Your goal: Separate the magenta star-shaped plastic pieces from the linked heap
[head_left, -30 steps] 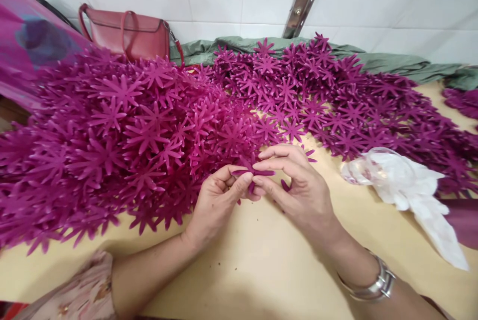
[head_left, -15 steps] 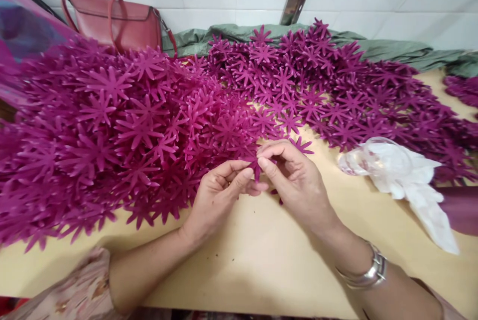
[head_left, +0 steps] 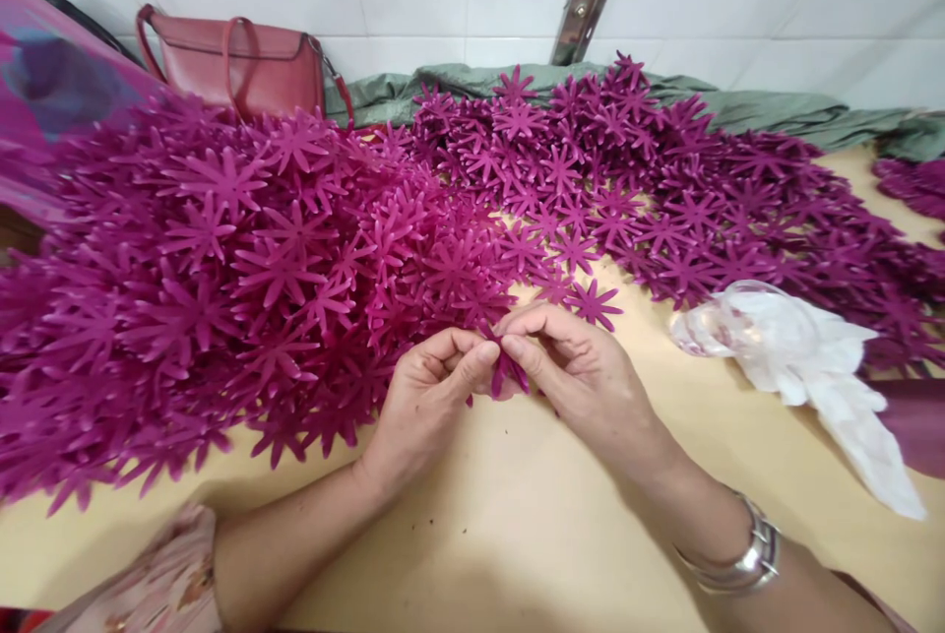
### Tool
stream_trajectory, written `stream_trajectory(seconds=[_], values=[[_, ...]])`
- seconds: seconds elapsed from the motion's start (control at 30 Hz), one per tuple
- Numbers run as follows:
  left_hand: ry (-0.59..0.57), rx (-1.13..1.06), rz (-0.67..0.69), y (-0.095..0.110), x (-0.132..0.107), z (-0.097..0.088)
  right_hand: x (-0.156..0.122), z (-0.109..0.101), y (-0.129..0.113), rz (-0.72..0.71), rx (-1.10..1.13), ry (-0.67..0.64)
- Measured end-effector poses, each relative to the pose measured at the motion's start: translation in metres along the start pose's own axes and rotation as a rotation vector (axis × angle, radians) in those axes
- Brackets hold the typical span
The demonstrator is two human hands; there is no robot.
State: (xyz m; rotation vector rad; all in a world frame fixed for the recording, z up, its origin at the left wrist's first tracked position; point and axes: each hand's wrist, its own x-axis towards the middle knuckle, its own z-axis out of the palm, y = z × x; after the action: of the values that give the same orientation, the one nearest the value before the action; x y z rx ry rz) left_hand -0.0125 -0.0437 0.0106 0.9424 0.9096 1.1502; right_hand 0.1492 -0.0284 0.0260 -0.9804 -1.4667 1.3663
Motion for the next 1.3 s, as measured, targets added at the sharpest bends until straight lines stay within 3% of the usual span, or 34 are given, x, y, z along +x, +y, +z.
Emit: stream_trajectory(seconds=[0.1, 0.23, 0.37, 0.5, 0.6, 0.77, 0.97, 1.17, 1.3], values=[[-0.016, -0.013, -0.002, -0.002, 0.000, 0.000, 0.001, -0.003, 0.004, 0.019, -0.023, 0.110], [0.065, -0.027, -0.006, -0.004, -0.001, 0.000, 0.009, -0.012, 0.011, 0.020, 0.120, 0.401], [0.074, -0.070, -0.029, -0.003, -0.002, 0.001, 0.019, -0.019, 0.010, 0.035, 0.392, 0.486], [0.083, -0.105, -0.007, 0.000, -0.004, 0.002, 0.023, -0.024, 0.002, 0.172, 0.553, 0.436], [0.128, -0.021, 0.061, 0.000, -0.006, 0.001, 0.022, -0.027, 0.002, 0.126, 0.446, 0.394], [0.103, 0.169, 0.106, 0.001, -0.007, -0.001, 0.017, -0.025, 0.009, 0.059, 0.215, 0.406], [0.122, 0.178, 0.109, 0.006, -0.005, 0.001, 0.007, -0.017, 0.002, 0.195, 0.123, 0.298], [0.088, 0.102, 0.139, 0.004, 0.001, 0.000, 0.006, -0.003, -0.009, 0.091, 0.067, 0.122], [0.057, 0.113, 0.155, 0.003, 0.002, -0.001, 0.006, -0.003, -0.005, 0.109, 0.120, 0.065]])
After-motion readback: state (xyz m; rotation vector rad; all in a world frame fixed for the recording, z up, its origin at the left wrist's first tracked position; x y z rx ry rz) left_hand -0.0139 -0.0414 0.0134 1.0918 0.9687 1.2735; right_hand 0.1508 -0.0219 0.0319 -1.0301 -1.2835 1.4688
